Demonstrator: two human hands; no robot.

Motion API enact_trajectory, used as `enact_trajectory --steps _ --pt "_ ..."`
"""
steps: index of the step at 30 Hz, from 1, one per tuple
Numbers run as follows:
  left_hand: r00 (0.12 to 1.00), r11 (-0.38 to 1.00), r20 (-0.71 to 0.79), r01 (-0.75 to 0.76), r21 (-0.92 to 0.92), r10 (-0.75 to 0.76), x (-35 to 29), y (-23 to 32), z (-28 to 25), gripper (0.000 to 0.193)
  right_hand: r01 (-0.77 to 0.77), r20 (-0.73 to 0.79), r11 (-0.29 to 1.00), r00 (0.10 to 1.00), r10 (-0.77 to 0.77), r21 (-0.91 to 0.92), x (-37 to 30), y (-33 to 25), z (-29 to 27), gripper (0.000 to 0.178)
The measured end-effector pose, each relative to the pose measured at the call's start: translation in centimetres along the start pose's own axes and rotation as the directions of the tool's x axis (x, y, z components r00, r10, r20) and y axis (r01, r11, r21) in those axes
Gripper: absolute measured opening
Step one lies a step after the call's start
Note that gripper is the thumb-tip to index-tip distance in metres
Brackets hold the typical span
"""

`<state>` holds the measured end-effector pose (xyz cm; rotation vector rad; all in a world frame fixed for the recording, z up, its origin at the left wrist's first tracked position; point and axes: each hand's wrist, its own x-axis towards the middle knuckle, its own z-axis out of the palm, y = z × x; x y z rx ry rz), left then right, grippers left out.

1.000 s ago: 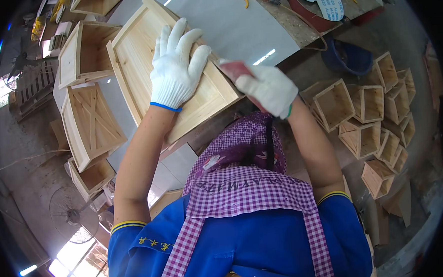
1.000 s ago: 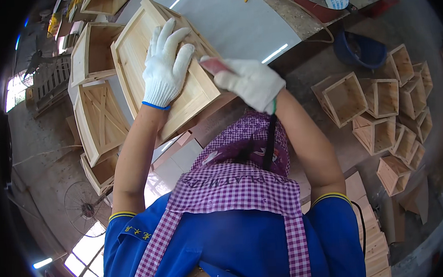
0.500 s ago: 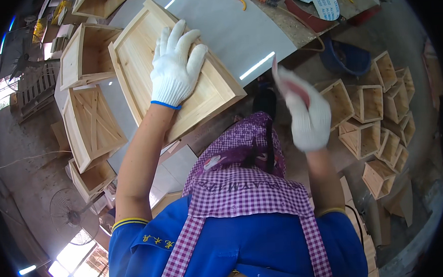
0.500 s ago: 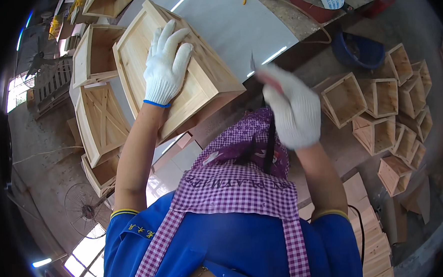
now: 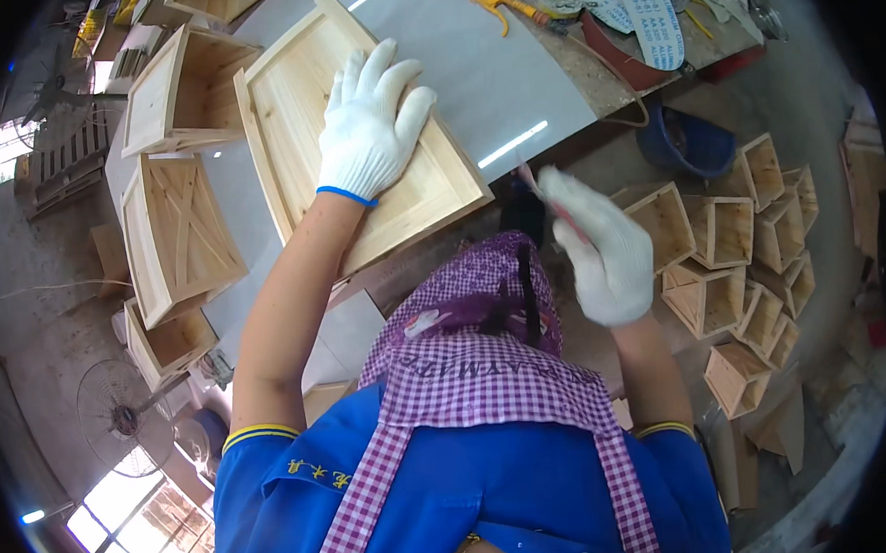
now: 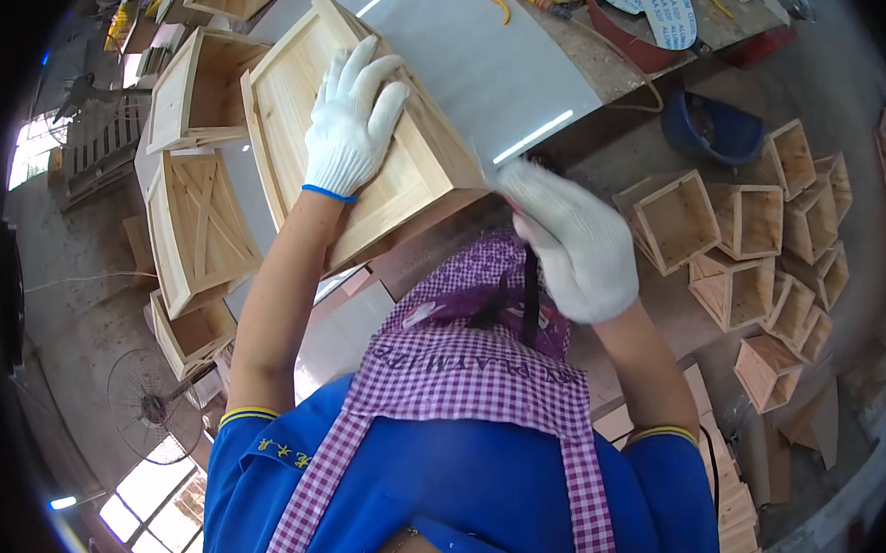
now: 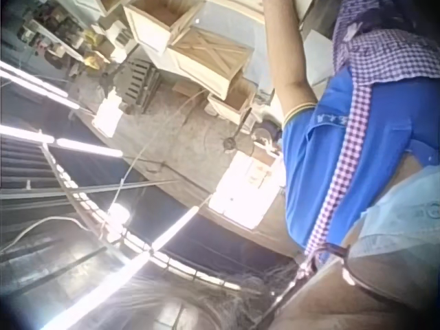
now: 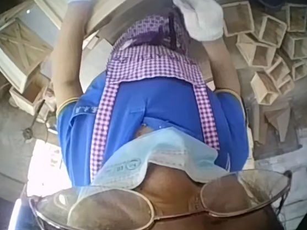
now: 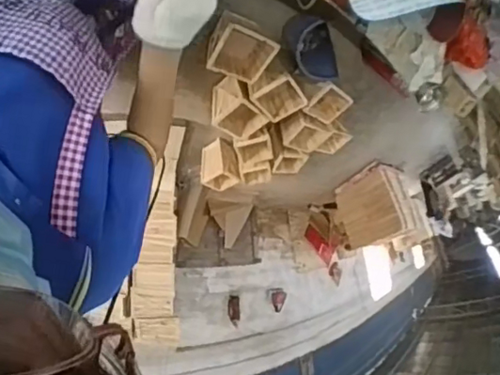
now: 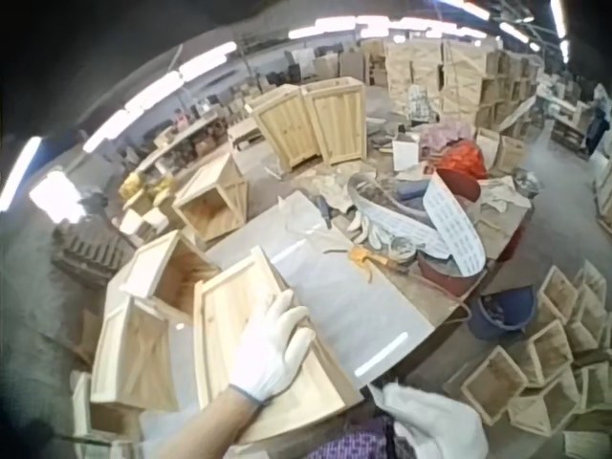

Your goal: Inspecting, cleaning, and using a pneumatic stapler to assemble wooden boxes in a workshop.

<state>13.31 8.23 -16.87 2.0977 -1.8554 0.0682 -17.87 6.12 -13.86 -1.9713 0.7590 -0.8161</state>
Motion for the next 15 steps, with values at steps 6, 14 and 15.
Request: enact_trajectory --steps 6,14,15 --pt "1.000 0.999 -0.012 -0.015 -0.028 0.015 0.5 0.0 0.5 0.040 0.523 0.321 0.832 0.833 -0.451 -0.187 6.5 2.5 3.6 0.043" --pt "0.996 0.999 -0.078 -0.046 -0.022 0.044 0.3 -0.2 0.8 0.043 0.566 0.417 0.775 0.799 -0.433 -0.280 7.7 2.4 3.7 0.046" --pt "0.996 0.999 -0.084 -0.036 -0.026 0.034 0.4 -0.2 0.8 0.043 0.577 0.426 0.770 0.790 -0.441 -0.274 7.7 2.2 3.6 0.046"
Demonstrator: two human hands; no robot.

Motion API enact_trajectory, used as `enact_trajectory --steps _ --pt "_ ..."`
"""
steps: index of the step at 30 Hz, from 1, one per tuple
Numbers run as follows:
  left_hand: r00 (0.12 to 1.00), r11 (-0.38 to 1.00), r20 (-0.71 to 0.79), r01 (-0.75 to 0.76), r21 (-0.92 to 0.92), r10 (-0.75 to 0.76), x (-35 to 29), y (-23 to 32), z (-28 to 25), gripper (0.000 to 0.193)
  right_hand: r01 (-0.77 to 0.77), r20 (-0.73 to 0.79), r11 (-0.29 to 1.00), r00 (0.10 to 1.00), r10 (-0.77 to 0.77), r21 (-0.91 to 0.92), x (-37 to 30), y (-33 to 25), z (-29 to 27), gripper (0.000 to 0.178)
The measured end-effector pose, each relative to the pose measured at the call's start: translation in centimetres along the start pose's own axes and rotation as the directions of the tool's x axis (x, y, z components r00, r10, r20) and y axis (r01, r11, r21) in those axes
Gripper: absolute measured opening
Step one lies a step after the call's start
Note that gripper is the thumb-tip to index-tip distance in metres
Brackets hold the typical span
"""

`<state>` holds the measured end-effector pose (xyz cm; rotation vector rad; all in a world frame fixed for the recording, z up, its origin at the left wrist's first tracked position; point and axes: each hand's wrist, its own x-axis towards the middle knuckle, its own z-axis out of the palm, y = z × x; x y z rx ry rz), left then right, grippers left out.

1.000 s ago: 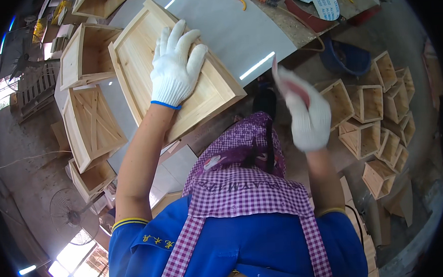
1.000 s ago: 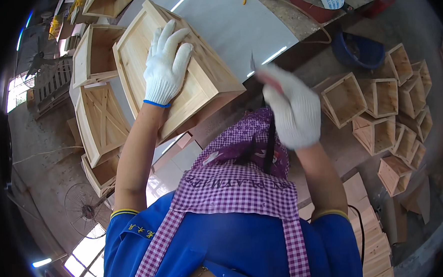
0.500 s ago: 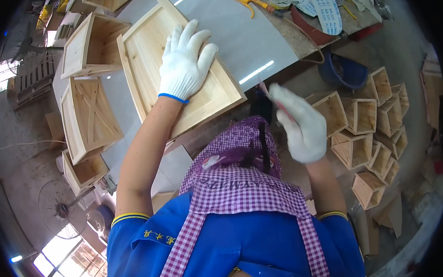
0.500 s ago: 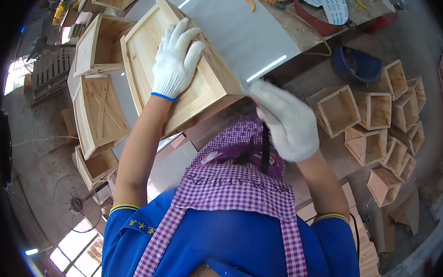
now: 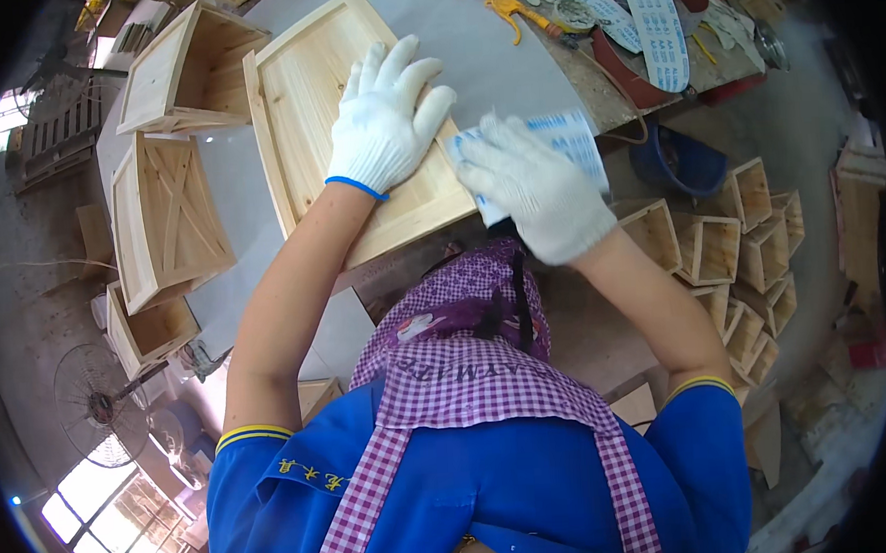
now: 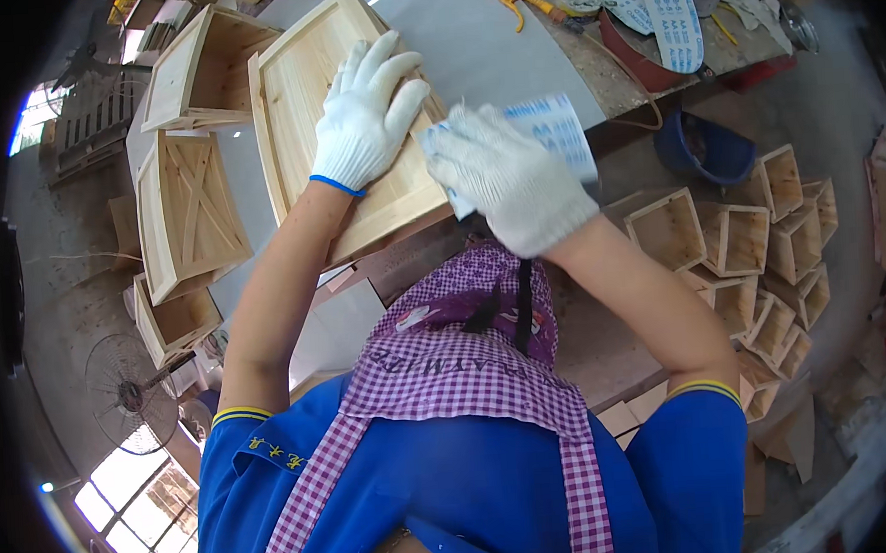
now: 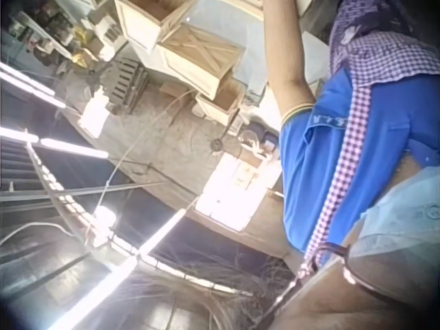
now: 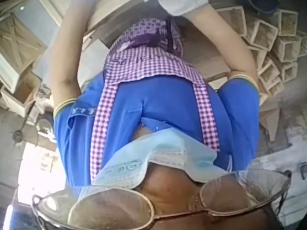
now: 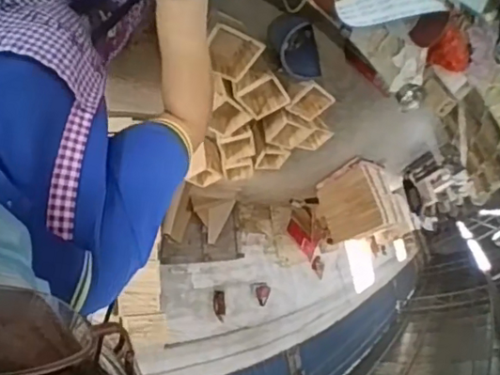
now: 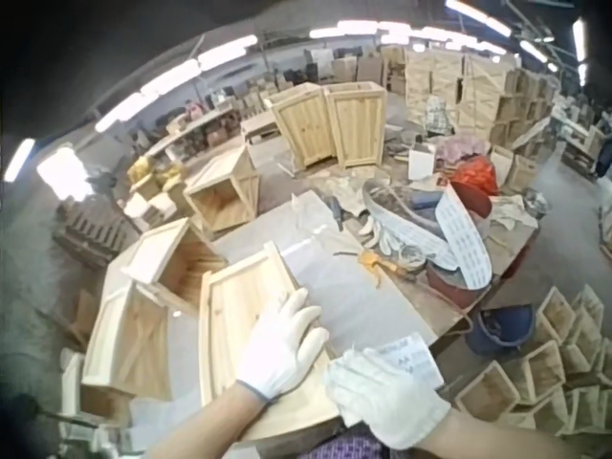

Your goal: Inspecting, cleaning, and using a pneumatic stapler to assemble wooden boxes in a workshop.

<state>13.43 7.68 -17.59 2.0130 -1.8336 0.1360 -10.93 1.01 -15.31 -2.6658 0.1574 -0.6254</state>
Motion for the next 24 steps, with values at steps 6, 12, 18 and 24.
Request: enact_trajectory --steps 6,12,18,24 --pt "0.999 0.998 -0.014 0.051 -0.022 -0.051 0.2 0.2 -0.3 0.045 0.001 0.069 0.999 0.998 -0.005 0.051 0.9 -0.4 -1.2 0.045" --pt "0.986 0.958 -0.039 0.151 -0.245 -0.165 0.0 -0.8 -0.4 0.046 -0.024 0.084 0.998 0.996 0.019 0.063 -0.5 -2.1 -1.4 0.042" --pt "0.942 0.712 -0.036 0.227 -0.665 -0.333 -1.3 -1.9 -0.6 0.048 0.042 0.222 0.997 0.973 -0.057 0.070 -1.1 -1.6 -6.3 0.039" --pt "0.823 0.412 0.073 0.356 -0.839 -0.564 -5.3 -2.1 -4.7 0.047 0.254 0.519 0.932 0.777 -0.356 0.259 8.8 2.5 -3.2 0.044"
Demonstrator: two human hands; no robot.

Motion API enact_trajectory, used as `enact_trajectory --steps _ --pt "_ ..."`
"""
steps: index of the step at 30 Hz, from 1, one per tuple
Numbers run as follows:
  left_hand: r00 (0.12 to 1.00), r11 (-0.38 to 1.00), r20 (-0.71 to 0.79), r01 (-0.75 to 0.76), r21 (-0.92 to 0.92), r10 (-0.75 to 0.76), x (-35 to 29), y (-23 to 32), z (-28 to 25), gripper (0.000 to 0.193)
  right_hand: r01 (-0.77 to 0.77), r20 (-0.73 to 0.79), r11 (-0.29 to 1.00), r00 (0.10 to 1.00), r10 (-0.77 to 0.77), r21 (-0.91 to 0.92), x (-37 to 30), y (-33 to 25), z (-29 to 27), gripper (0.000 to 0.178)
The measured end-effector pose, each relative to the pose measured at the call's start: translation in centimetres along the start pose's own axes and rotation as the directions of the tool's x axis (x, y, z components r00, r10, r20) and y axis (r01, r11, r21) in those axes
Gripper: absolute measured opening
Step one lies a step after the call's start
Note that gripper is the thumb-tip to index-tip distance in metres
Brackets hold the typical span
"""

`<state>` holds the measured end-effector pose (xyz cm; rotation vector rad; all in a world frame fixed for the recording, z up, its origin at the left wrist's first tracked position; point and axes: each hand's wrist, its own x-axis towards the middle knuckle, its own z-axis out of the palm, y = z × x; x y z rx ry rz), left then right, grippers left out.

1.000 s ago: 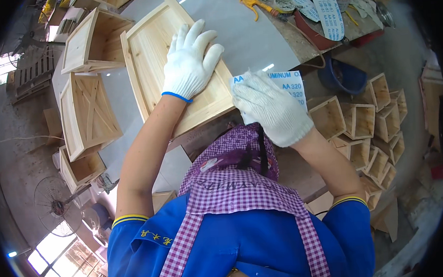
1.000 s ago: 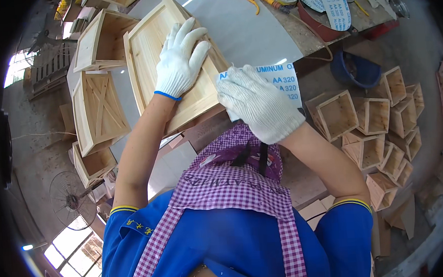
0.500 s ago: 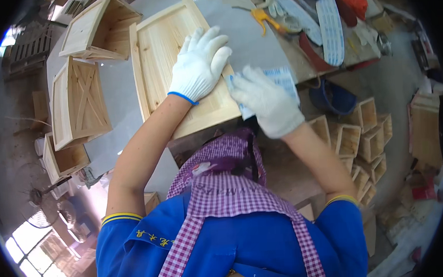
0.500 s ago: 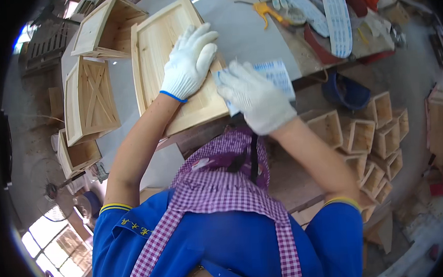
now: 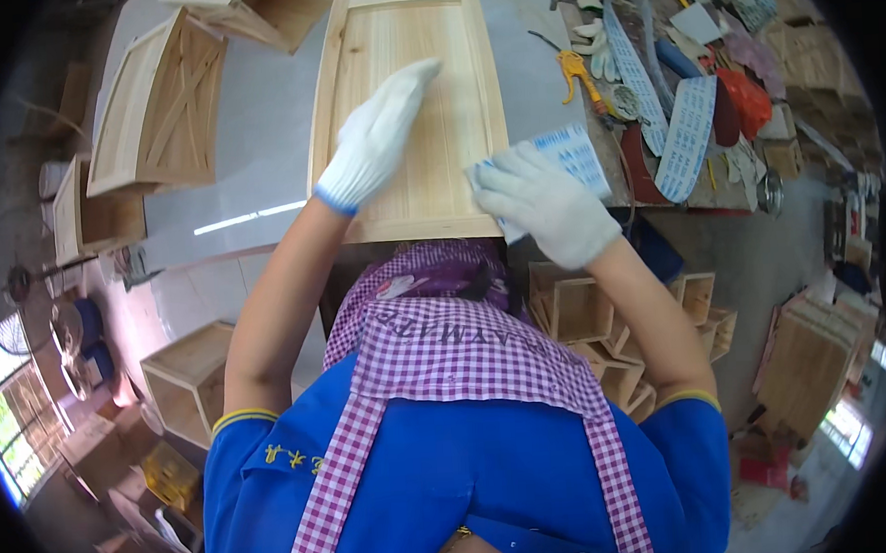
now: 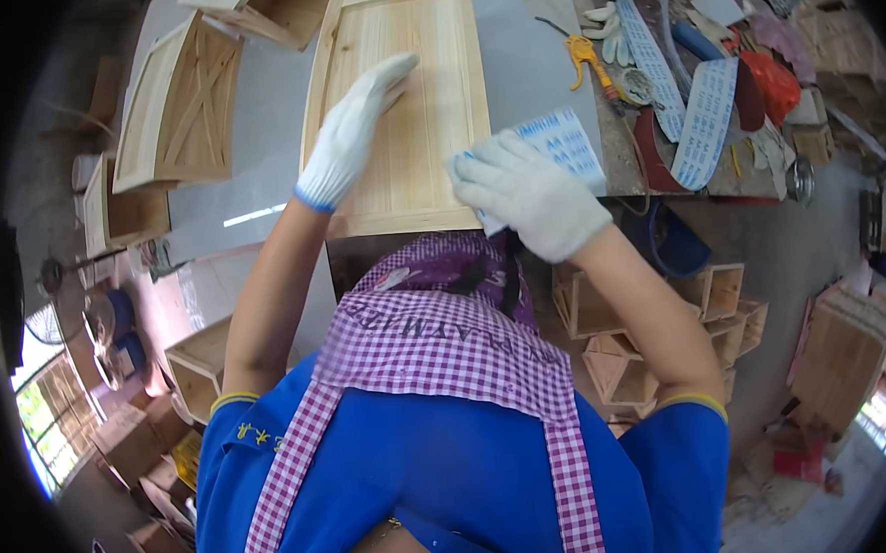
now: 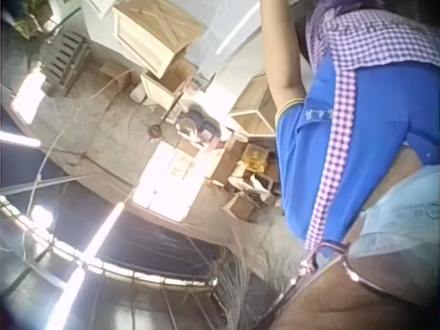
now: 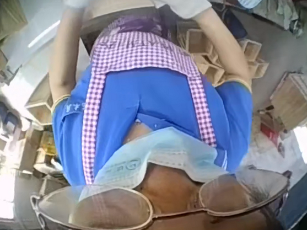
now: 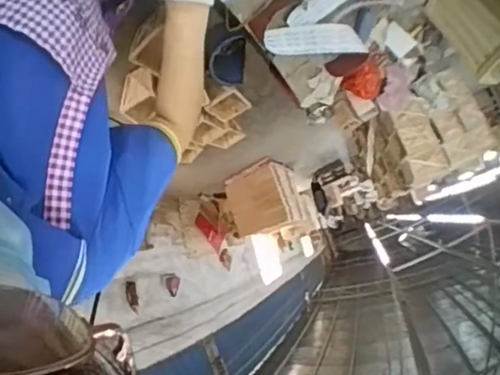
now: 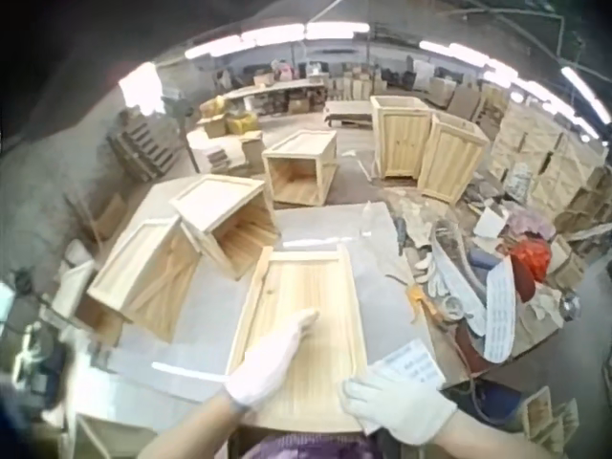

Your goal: Inspecting, cleaning, and using a pneumatic stapler to assemble wooden boxes in a workshop.

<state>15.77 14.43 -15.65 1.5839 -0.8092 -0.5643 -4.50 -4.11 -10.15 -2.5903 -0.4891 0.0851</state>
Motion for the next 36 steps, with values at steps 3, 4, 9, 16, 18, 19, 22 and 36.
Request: enact_trajectory --steps 3,4,9,16,18,19,22,36 --pt "0.964 0.927 -0.232 -0.031 0.374 0.126 -7.8 1.9 -1.8 0.047 0.068 -0.219 0.978 0.969 -0.112 -0.199 1.5 8.4 1.9 0.051" --pt "0.961 0.927 -0.256 -0.004 0.375 0.108 -10.6 2.4 -1.2 0.047 0.045 -0.219 0.967 0.971 -0.101 -0.249 2.5 11.6 1.4 0.054" --pt "0.692 0.927 -0.720 0.230 0.295 0.058 -22.5 3.6 4.9 0.044 0.067 -0.283 0.963 0.949 -0.142 -0.260 5.9 17.3 -0.9 0.061" --pt "0.699 0.754 -0.418 0.655 0.048 -0.580 -18.8 3.1 14.0 0.068 0.234 -0.218 0.972 0.950 -0.222 0.029 5.1 15.8 1.7 0.065" --pt "0.706 0.728 -0.390 0.675 0.119 -0.591 -16.4 2.5 15.2 0.071 0.308 -0.126 0.949 0.946 -0.297 0.074 2.2 10.6 1.4 0.058" --pt "0.722 0.703 -0.346 0.681 0.203 -0.600 -15.3 2.3 15.7 0.075 0.303 -0.011 0.944 0.953 -0.304 0.127 0.1 7.9 1.1 0.054" --pt "0.627 0.548 -0.348 0.778 0.306 -0.697 -12.0 1.6 17.5 0.070 0.475 0.467 0.873 0.750 -0.469 0.113 -2.5 3.5 1.5 0.040" --pt "0.634 0.754 -0.542 0.657 0.000 -0.552 -16.1 -0.6 8.6 0.038 0.482 -0.018 0.869 0.874 -0.486 -0.113 5.9 2.0 -4.2 0.038"
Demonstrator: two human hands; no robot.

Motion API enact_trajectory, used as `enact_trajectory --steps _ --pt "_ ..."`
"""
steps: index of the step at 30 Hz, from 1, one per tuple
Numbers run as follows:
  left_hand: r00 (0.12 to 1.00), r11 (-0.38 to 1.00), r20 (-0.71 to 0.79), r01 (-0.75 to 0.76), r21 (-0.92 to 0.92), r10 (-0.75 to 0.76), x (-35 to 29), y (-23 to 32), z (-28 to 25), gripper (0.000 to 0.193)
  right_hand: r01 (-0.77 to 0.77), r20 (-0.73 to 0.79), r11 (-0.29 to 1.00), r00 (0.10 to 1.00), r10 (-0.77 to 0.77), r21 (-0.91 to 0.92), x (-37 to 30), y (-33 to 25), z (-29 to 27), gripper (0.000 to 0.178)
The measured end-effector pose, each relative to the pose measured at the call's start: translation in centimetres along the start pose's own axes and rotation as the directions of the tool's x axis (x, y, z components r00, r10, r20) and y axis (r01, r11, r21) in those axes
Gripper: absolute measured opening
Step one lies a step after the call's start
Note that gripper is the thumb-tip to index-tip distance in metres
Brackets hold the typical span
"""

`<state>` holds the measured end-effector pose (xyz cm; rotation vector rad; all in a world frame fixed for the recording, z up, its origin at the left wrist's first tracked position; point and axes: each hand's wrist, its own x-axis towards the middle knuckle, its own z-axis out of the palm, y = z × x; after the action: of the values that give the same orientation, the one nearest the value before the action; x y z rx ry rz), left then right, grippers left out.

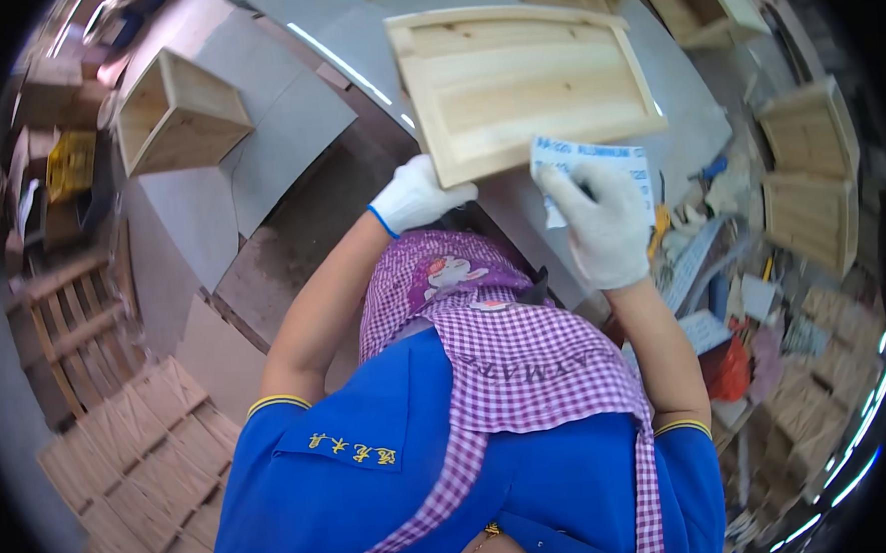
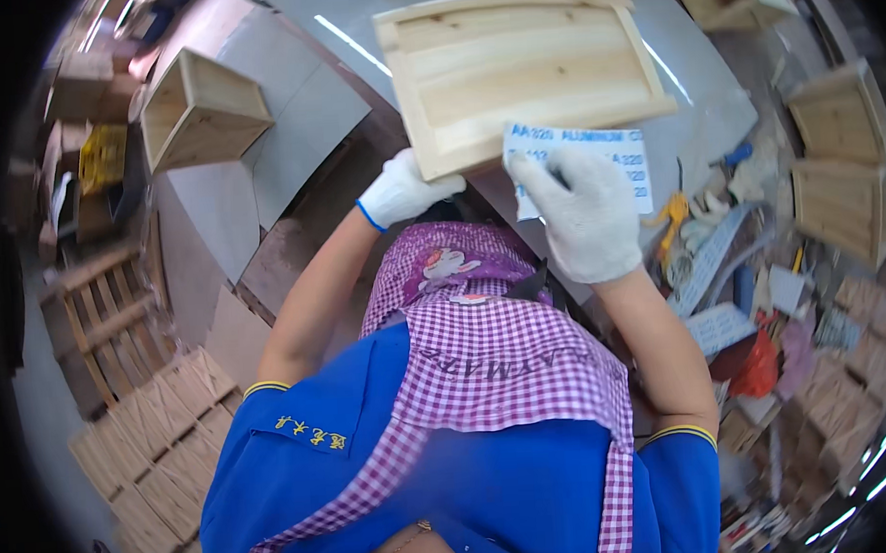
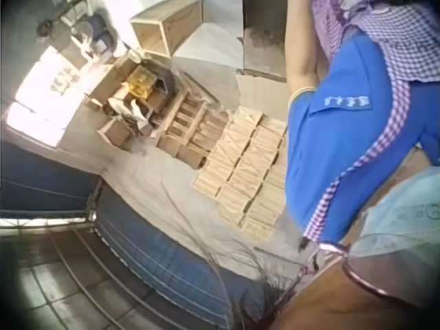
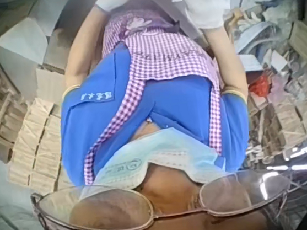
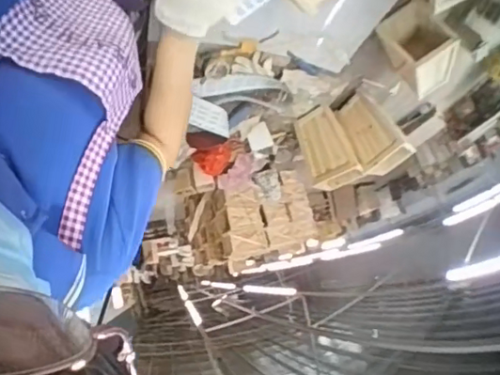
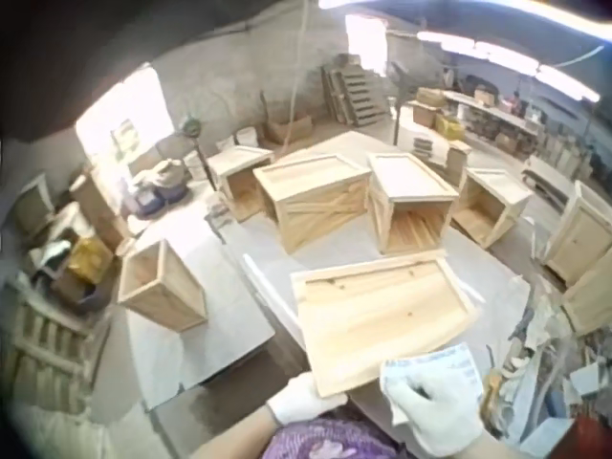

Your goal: Inspecting, cleaning, and using a pneumatic stapler to assemble wooden boxes in a workshop.

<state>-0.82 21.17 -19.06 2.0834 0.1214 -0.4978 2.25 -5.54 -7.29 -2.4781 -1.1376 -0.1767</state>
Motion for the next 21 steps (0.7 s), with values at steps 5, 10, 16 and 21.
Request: enact_trajectory --steps 5,10,16,21 --pt "0.959 0.933 -0.283 -0.133 -0.334 0.035 -0.6 -1.1 4.4 0.040 0.255 0.199 0.967 0.947 -0.251 0.005 4.4 1.3 5.0 0.042" --pt "0.904 0.985 -0.427 -0.083 -0.152 0.011 -0.9 -0.8 4.6 0.046 0.482 0.334 0.872 0.811 -0.481 0.087 7.6 3.5 5.3 0.046" --pt "0.939 0.999 -0.342 0.040 -0.014 -0.043 -0.6 -0.5 3.8 0.048 0.640 0.486 0.735 0.580 -0.654 0.224 10.7 3.1 6.5 0.044" --pt "0.943 1.000 -0.332 0.016 -0.001 -0.016 -1.4 0.9 2.8 0.043 0.640 0.453 0.706 0.555 -0.698 0.304 11.1 4.2 6.2 0.039"
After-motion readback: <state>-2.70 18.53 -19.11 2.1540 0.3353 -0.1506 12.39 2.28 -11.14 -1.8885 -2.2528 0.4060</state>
